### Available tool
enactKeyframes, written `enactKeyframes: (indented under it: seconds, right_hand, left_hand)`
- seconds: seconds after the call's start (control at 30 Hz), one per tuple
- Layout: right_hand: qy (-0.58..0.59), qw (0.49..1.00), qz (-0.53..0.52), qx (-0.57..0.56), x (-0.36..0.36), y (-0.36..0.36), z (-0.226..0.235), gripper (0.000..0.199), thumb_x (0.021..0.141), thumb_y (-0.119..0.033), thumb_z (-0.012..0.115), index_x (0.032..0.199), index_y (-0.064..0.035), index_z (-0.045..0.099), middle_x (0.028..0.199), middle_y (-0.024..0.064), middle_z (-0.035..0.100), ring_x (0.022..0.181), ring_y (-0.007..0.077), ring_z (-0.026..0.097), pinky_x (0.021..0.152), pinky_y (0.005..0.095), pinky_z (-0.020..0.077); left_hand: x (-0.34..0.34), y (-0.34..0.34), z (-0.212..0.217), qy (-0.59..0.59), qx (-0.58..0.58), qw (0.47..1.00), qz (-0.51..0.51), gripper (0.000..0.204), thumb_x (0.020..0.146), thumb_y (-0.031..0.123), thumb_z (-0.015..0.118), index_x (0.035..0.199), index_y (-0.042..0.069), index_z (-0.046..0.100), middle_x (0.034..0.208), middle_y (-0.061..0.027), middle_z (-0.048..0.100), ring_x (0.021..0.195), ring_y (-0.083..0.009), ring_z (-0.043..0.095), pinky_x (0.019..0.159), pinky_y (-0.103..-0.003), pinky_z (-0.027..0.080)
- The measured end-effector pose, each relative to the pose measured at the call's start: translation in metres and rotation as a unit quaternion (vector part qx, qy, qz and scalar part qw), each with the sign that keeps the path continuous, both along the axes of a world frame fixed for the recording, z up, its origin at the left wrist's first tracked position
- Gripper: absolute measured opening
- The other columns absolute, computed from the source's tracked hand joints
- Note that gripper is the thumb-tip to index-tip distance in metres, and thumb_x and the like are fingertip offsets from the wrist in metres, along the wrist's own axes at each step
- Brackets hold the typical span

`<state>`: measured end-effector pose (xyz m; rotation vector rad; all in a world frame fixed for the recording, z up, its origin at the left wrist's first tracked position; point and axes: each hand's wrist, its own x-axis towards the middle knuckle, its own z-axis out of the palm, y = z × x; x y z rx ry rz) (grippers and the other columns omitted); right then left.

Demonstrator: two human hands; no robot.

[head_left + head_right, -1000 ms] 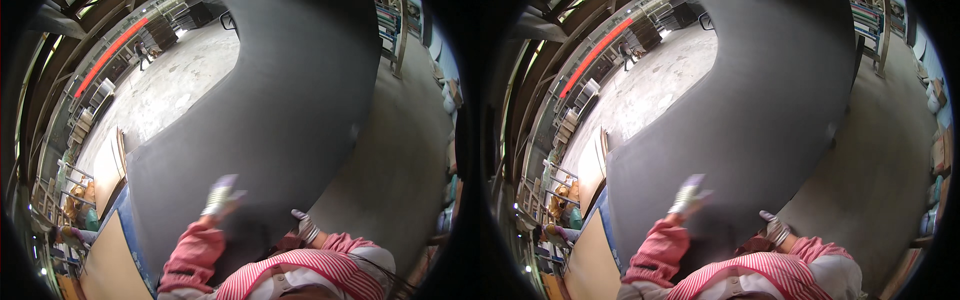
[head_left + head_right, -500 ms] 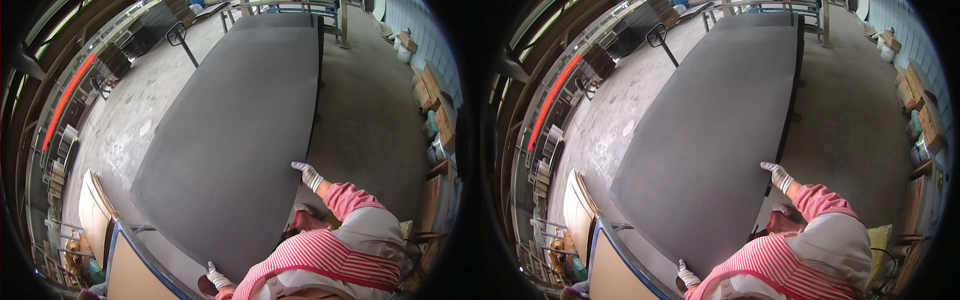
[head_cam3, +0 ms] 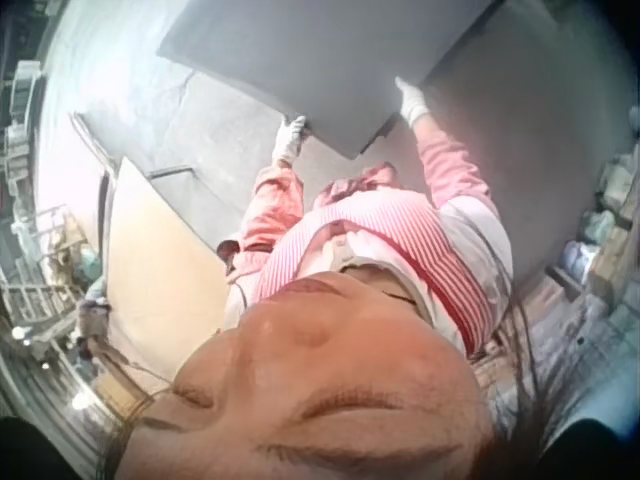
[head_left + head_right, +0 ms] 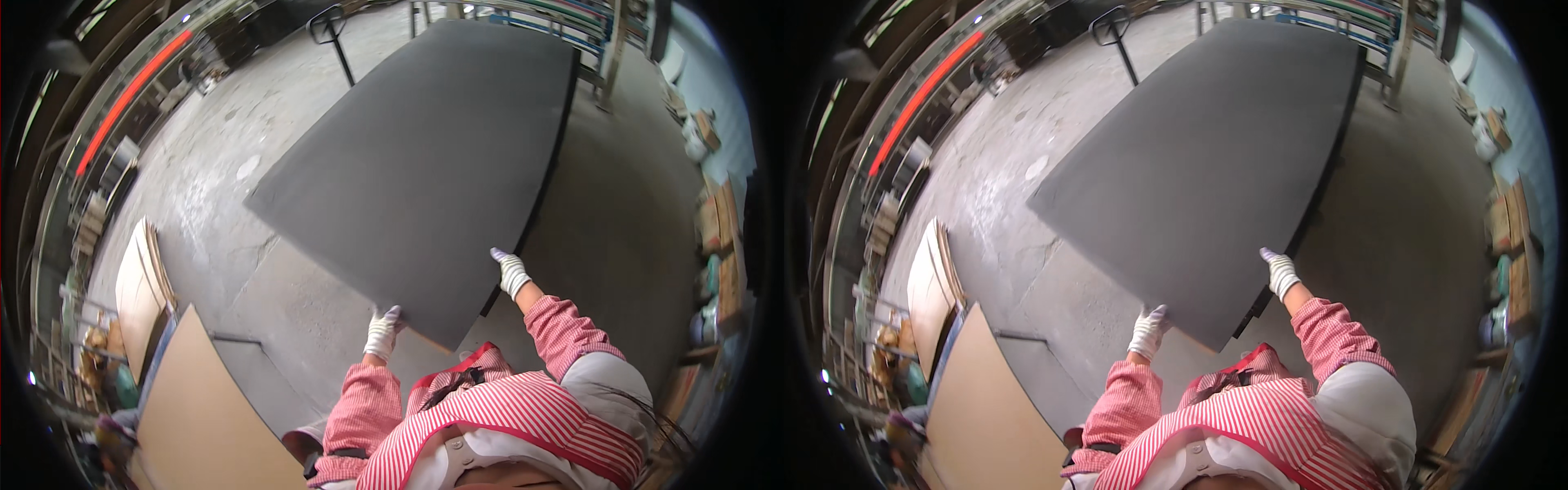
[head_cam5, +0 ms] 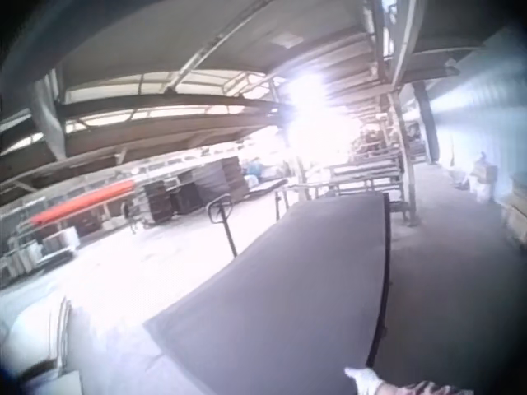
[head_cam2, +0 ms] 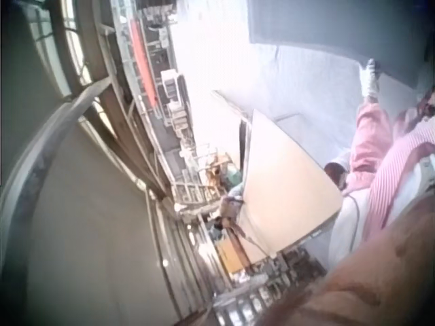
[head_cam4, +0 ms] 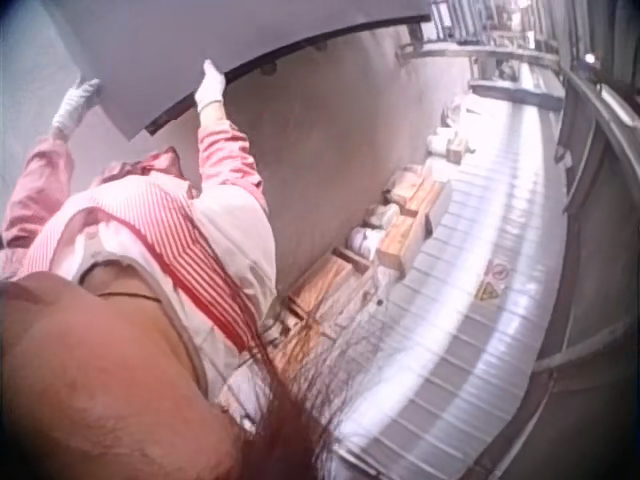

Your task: Moving large flexible black sheets from one area to a stack on the floor.

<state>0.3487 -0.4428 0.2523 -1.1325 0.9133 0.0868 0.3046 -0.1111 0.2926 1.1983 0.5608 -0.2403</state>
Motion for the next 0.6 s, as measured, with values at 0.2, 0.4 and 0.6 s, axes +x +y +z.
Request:
enactKeyframes:
  seconds: [0.2, 0.4, 0.6]
  right_hand:
    - [0.049, 0.996, 0.013, -0.075, 0.078, -0.105, -0.059, 0.069, 0.08, -0.051, 0.062, 0.124, -0.0003, 0.048, 0.126, 0.019, 0.051, 0.111, 0.0305, 0.051, 0.095, 0.0411, 0.0396]
    - [0.132, 0.958, 0.168, -0.19, 0.086, -0.119, -0.024, 0.078, 0.081, -0.056, 0.055, 0.134, -0.0022, 0.035, 0.14, 0.0141, 0.033, 0.121, 0.0354, 0.04, 0.088, 0.0483, 0.0476]
    - [0.086, 0.673, 0.214, -0.703, 0.058, 0.001, 0.055, 0.073, 0.08, -0.04, 0.063, 0.135, -0.0043, 0.032, 0.137, 0.0166, 0.038, 0.122, 0.0318, 0.042, 0.098, 0.0423, 0.039]
  left_hand:
    - [-0.028, -0.002, -0.07, 0.014, 0.058, 0.994, -0.091, 0.081, 0.08, 0.027, 0.07, 0.141, 0.006, 0.023, 0.127, -0.0166, 0.049, 0.115, -0.0276, 0.05, 0.096, -0.036, 0.04]
    - [-0.209, 0.099, -0.057, 0.191, 0.546, 0.785, 0.22, 0.073, 0.075, 0.023, 0.068, 0.135, 0.0, 0.033, 0.138, -0.0219, 0.034, 0.128, -0.0318, 0.034, 0.107, -0.038, 0.028]
    - [-0.446, 0.247, -0.086, 0.455, 0.174, 0.565, 0.665, 0.103, 0.069, 0.059, 0.068, 0.14, 0.0, 0.022, 0.143, -0.0226, 0.025, 0.132, -0.0341, 0.027, 0.109, -0.04, 0.025]
